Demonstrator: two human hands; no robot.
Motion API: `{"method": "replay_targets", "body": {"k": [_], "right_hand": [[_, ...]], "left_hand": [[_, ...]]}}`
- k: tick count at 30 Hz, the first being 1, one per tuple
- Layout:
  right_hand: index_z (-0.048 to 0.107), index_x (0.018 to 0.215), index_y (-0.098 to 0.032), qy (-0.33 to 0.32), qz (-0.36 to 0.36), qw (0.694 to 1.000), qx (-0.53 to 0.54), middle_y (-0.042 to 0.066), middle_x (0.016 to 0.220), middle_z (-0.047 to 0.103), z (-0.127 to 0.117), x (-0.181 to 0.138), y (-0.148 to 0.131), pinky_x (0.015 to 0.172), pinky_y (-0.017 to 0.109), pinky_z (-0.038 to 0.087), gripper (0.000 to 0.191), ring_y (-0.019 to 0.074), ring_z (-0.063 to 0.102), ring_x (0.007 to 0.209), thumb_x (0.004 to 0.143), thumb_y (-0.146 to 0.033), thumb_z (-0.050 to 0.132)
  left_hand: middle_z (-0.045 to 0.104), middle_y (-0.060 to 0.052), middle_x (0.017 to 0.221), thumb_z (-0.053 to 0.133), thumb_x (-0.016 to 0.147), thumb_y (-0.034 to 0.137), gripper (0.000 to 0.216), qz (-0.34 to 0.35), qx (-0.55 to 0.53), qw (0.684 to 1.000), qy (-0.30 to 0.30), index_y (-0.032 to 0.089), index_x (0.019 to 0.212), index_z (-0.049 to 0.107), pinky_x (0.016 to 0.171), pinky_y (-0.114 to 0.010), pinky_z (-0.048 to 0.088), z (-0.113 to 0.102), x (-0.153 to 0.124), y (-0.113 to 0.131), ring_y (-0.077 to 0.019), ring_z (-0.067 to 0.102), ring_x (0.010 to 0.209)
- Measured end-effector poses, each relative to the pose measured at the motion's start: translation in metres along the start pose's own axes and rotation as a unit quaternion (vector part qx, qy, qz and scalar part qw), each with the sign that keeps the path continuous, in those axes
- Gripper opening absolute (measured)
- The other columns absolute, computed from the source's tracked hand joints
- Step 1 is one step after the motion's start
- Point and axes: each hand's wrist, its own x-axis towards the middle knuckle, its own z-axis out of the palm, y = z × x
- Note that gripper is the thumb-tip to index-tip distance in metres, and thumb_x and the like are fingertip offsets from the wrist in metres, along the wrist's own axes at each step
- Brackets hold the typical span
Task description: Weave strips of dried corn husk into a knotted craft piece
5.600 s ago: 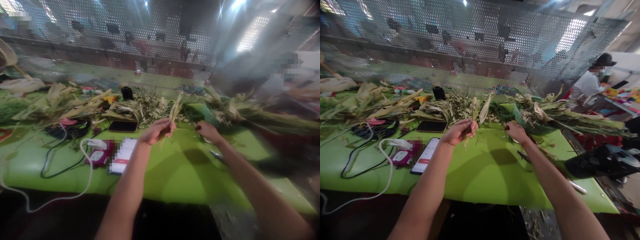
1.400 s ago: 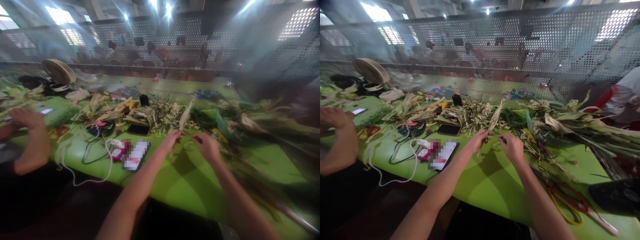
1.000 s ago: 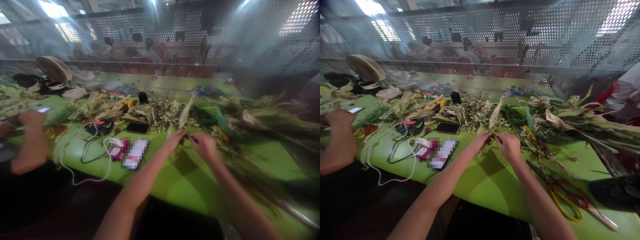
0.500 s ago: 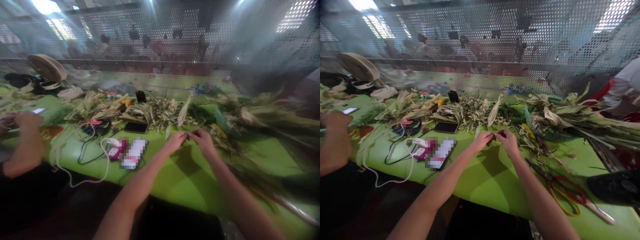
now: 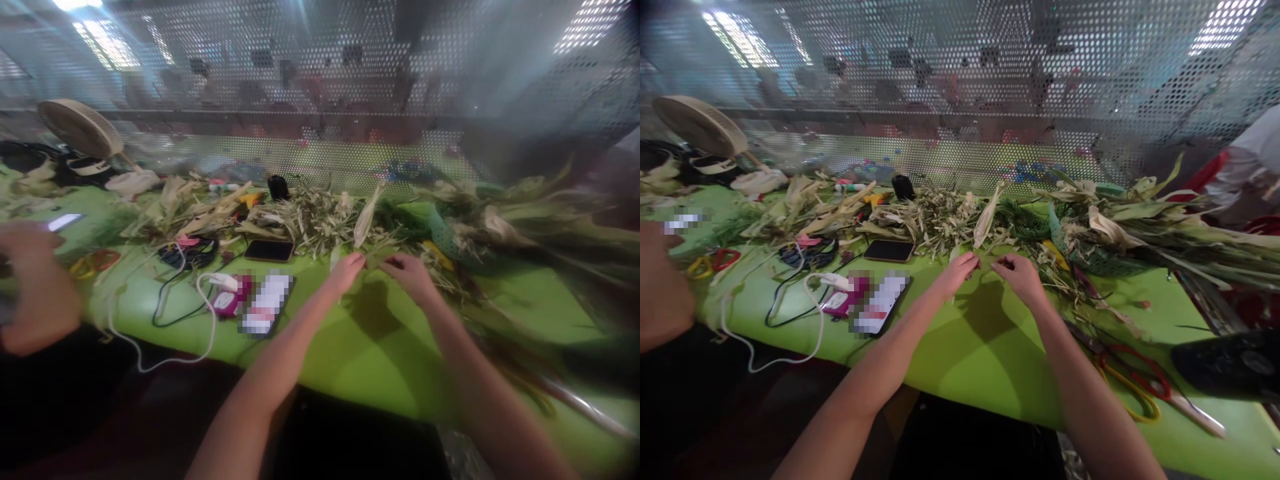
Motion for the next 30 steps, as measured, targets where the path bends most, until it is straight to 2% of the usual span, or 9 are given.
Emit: {"method": "replay_targets", "body": {"k": [3, 6, 11, 16, 20, 22, 25, 27, 30], "right_hand": [[0.074, 0.076, -0.018, -0.035, -0.035, 0.995, -0.081, 0.001, 0.062, 0.063, -0.012, 0.000, -0.001, 0.054, 0.026, 0.034, 0.030, 0.0135, 0.049, 0.057, 0.077, -0.047, 0.066], [0.074, 0.075, -0.018, -0.054, -0.058, 0.993, -0.093, 0.001, 0.060, 0.063, -0.022, -0.002, -0.008, 0.051, 0.025, 0.033, 0.032, 0.0129, 0.048, 0.054, 0.078, -0.048, 0.066], [0.071, 0.077, -0.016, -0.039, -0.032, 0.999, -0.016, -0.001, 0.057, 0.055, -0.035, -0.006, -0.018, 0.047, 0.024, 0.030, 0.039, 0.0105, 0.041, 0.050, 0.075, -0.055, 0.068], [0.074, 0.080, -0.017, 0.027, -0.061, 0.996, -0.058, 0.003, 0.066, 0.063, -0.044, 0.000, -0.010, 0.054, 0.026, 0.035, 0.033, 0.0145, 0.050, 0.060, 0.075, -0.050, 0.070], [0.074, 0.078, -0.016, 0.028, -0.070, 0.995, -0.068, 0.004, 0.064, 0.064, -0.039, 0.006, -0.001, 0.055, 0.027, 0.037, 0.035, 0.0157, 0.052, 0.060, 0.076, -0.051, 0.069], [0.074, 0.079, -0.016, 0.015, -0.073, 0.995, -0.072, 0.003, 0.062, 0.064, -0.033, 0.005, -0.001, 0.053, 0.027, 0.037, 0.035, 0.0158, 0.053, 0.058, 0.078, -0.050, 0.067], [0.075, 0.081, -0.018, 0.009, -0.104, 0.990, -0.100, 0.004, 0.070, 0.070, -0.021, -0.002, -0.008, 0.057, 0.028, 0.041, 0.028, 0.0174, 0.058, 0.060, 0.081, -0.044, 0.064], [0.076, 0.083, -0.021, -0.002, -0.138, 0.982, -0.129, 0.005, 0.080, 0.074, -0.012, -0.009, -0.016, 0.064, 0.029, 0.045, 0.021, 0.0193, 0.063, 0.068, 0.083, -0.038, 0.064], [0.077, 0.086, -0.023, -0.045, -0.182, 0.968, -0.167, 0.005, 0.086, 0.076, 0.002, -0.020, -0.028, 0.070, 0.030, 0.047, 0.019, 0.0206, 0.067, 0.076, 0.087, -0.031, 0.060]], "left_hand": [[0.050, -0.001, 0.070, 0.043, 0.094, 0.026, 0.023, 0.040, 0.116, 0.991, 0.048, 0.018, 0.075, 0.055, 0.070, -0.028, 0.035, -0.007, -0.001, 0.005, -0.0156, 0.048, 0.070], [0.055, -0.005, 0.082, 0.041, 0.093, 0.020, 0.022, 0.087, 0.237, 0.965, 0.072, 0.018, 0.078, 0.056, 0.073, -0.028, 0.035, -0.011, -0.005, 0.011, -0.0175, 0.050, 0.077], [0.057, -0.007, 0.087, 0.043, 0.093, 0.018, 0.022, 0.105, 0.341, 0.934, 0.003, 0.018, 0.084, 0.063, 0.075, -0.029, 0.037, -0.019, -0.013, 0.020, -0.0185, 0.053, 0.078], [0.062, -0.007, 0.093, 0.049, 0.092, 0.021, 0.020, 0.129, 0.293, 0.938, -0.133, 0.018, 0.083, 0.067, 0.079, -0.029, 0.039, -0.027, -0.019, 0.032, -0.0180, 0.056, 0.084], [0.063, -0.006, 0.092, 0.051, 0.093, 0.032, 0.021, 0.138, 0.079, 0.959, -0.234, 0.019, 0.089, 0.066, 0.081, -0.028, 0.041, -0.026, -0.021, 0.034, -0.0154, 0.057, 0.086], [0.060, -0.004, 0.085, 0.049, 0.094, 0.039, 0.026, 0.117, -0.041, 0.970, -0.208, 0.018, 0.089, 0.064, 0.073, -0.026, 0.041, -0.023, -0.019, 0.030, -0.0125, 0.053, 0.076], [0.053, -0.002, 0.074, 0.047, 0.094, 0.040, 0.028, 0.066, -0.136, 0.987, -0.056, 0.017, 0.089, 0.061, 0.062, -0.024, 0.037, -0.019, -0.012, 0.019, -0.0098, 0.043, 0.062], [0.049, 0.000, 0.070, 0.046, 0.094, 0.038, 0.026, 0.037, -0.104, 0.993, 0.044, 0.017, 0.087, 0.059, 0.061, -0.025, 0.035, -0.019, -0.006, 0.013, -0.0107, 0.042, 0.062], [0.049, 0.000, 0.068, 0.046, 0.092, 0.028, 0.021, 0.032, 0.073, 0.989, 0.120, 0.018, 0.079, 0.058, 0.065, -0.026, 0.035, -0.019, -0.002, 0.009, -0.0136, 0.044, 0.067]]}}
